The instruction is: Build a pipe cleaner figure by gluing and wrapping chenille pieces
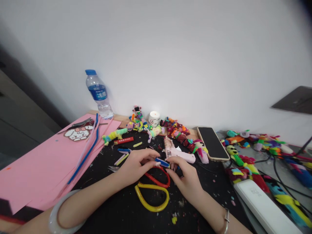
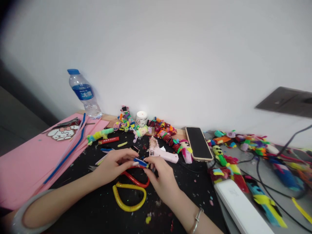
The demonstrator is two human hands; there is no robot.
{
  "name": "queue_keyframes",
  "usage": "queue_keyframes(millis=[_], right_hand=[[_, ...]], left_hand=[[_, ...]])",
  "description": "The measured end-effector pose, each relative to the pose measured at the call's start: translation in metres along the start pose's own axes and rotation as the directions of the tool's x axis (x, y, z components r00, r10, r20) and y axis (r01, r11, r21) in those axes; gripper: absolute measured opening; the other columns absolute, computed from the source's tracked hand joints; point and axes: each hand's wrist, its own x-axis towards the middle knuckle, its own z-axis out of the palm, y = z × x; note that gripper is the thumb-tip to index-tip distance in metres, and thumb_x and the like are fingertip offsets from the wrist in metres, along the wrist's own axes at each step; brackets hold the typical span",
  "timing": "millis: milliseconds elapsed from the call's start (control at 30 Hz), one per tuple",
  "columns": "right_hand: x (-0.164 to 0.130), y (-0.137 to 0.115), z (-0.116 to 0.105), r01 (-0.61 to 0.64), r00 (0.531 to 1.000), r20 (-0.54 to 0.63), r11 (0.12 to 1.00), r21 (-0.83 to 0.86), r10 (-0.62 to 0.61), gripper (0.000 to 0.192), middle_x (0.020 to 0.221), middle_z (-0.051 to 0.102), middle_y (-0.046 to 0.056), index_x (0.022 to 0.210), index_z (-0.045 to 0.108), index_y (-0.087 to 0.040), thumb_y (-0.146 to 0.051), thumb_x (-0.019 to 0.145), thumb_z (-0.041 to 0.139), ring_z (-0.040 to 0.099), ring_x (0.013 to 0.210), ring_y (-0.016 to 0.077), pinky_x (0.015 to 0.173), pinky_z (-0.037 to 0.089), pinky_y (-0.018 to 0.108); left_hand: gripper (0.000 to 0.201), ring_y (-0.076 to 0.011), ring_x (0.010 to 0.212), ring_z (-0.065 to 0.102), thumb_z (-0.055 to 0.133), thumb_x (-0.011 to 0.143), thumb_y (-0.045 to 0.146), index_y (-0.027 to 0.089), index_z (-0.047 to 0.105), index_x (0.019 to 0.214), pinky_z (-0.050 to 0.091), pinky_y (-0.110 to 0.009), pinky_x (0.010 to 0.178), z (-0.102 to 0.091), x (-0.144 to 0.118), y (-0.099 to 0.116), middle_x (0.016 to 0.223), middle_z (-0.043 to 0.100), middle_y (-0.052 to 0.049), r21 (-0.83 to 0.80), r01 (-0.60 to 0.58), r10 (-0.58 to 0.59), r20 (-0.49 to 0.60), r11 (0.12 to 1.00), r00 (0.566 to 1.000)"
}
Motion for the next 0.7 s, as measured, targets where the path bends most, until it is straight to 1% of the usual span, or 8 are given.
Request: queue_keyframes(millis=[100, 200, 333, 433, 533, 600, 700], right_hand=[[0.0000, -0.0014, -0.0005, -0.004, 1.000, -0.006, 1.000, -0.009, 0.004, 0.017, 0.082, 0.062, 0.001, 0.097, 0.057, -0.022, -0.014, 0.084, 0.051, 0.059, 0.070, 0.0149, 0.065, 0.049, 0.026], [-0.0001, -0.0015, -0.0005, -0.018, 1.000, -0.022, 1.000, -0.017, 0.017, 0.016, 0.082, 0.063, 0.001, 0.097, 0.057, -0.022, -0.014, 0.085, 0.051, 0.060, 0.070, 0.0155, 0.065, 0.049, 0.026], [0.0002, -0.0005, 0.0004, -0.007, 1.000, -0.010, 1.000, -0.007, 0.007, 0.015, 0.083, 0.063, 0.002, 0.096, 0.057, -0.022, -0.015, 0.085, 0.051, 0.059, 0.069, 0.0152, 0.064, 0.049, 0.027], [0.0009, -0.0003, 0.0003, -0.009, 1.000, -0.007, 1.000, -0.005, 0.009, 0.016, 0.081, 0.062, 0.001, 0.097, 0.057, -0.022, -0.015, 0.083, 0.053, 0.057, 0.067, 0.0148, 0.062, 0.048, 0.026], [0.0019, -0.0012, -0.0010, 0.005, 1.000, -0.016, 1.000, -0.004, -0.005, 0.017, 0.082, 0.062, 0.002, 0.098, 0.056, -0.021, -0.015, 0.082, 0.055, 0.057, 0.068, 0.0147, 0.063, 0.049, 0.026], [0.0025, -0.0023, -0.0019, 0.042, 0.999, -0.006, 0.999, 0.003, -0.042, 0.015, 0.086, 0.063, 0.002, 0.096, 0.057, -0.021, -0.014, 0.083, 0.055, 0.058, 0.071, 0.0147, 0.065, 0.049, 0.026], [0.0032, -0.0034, -0.0026, 0.063, 0.998, -0.010, 0.998, 0.011, -0.063, 0.013, 0.088, 0.065, 0.003, 0.094, 0.058, -0.021, -0.014, 0.084, 0.053, 0.059, 0.073, 0.0149, 0.067, 0.050, 0.026]], left_hand=[[0.024, -0.0143, 0.078, 0.067, 0.062, 0.077, 0.017, 0.017, 0.062, 0.101, 0.055, -0.022, 0.067, 0.0001, -0.0004, -0.0008, 0.090, 0.070, -0.004, -0.050, 0.003, -0.002, 0.018, 0.999, 1.000], [0.031, -0.0145, 0.080, 0.067, 0.062, 0.076, 0.016, 0.018, 0.060, 0.106, 0.056, -0.024, 0.072, 0.0001, -0.0009, -0.0019, 0.094, 0.070, -0.004, -0.094, 0.000, 0.002, 0.026, 0.996, 1.000], [0.023, -0.0139, 0.082, 0.066, 0.061, 0.077, 0.016, 0.017, 0.062, 0.100, 0.055, -0.024, 0.074, -0.0008, -0.0003, -0.0017, 0.095, 0.067, -0.004, -0.066, -0.029, 0.029, 0.002, 0.997, 1.000], [0.015, -0.0133, 0.081, 0.064, 0.060, 0.078, 0.016, 0.017, 0.064, 0.092, 0.053, -0.022, 0.072, -0.0022, 0.0007, 0.0000, 0.090, 0.066, -0.004, 0.003, -0.076, 0.076, 0.001, 0.997, 0.997], [0.013, -0.0128, 0.077, 0.062, 0.060, 0.079, 0.016, 0.017, 0.064, 0.090, 0.053, -0.022, 0.070, -0.0026, 0.0006, 0.0005, 0.085, 0.065, -0.003, 0.049, -0.093, 0.092, 0.012, 0.995, 0.996], [0.013, -0.0125, 0.075, 0.062, 0.060, 0.079, 0.017, 0.017, 0.064, 0.091, 0.053, -0.022, 0.068, -0.0021, 0.0000, -0.0003, 0.085, 0.065, -0.003, 0.036, -0.078, 0.077, 0.020, 0.996, 0.997], [0.016, -0.0134, 0.079, 0.064, 0.061, 0.078, 0.018, 0.016, 0.062, 0.094, 0.054, -0.024, 0.072, -0.0007, -0.0003, -0.0023, 0.090, 0.065, -0.004, -0.045, -0.041, 0.042, 0.017, 0.998, 0.999]])
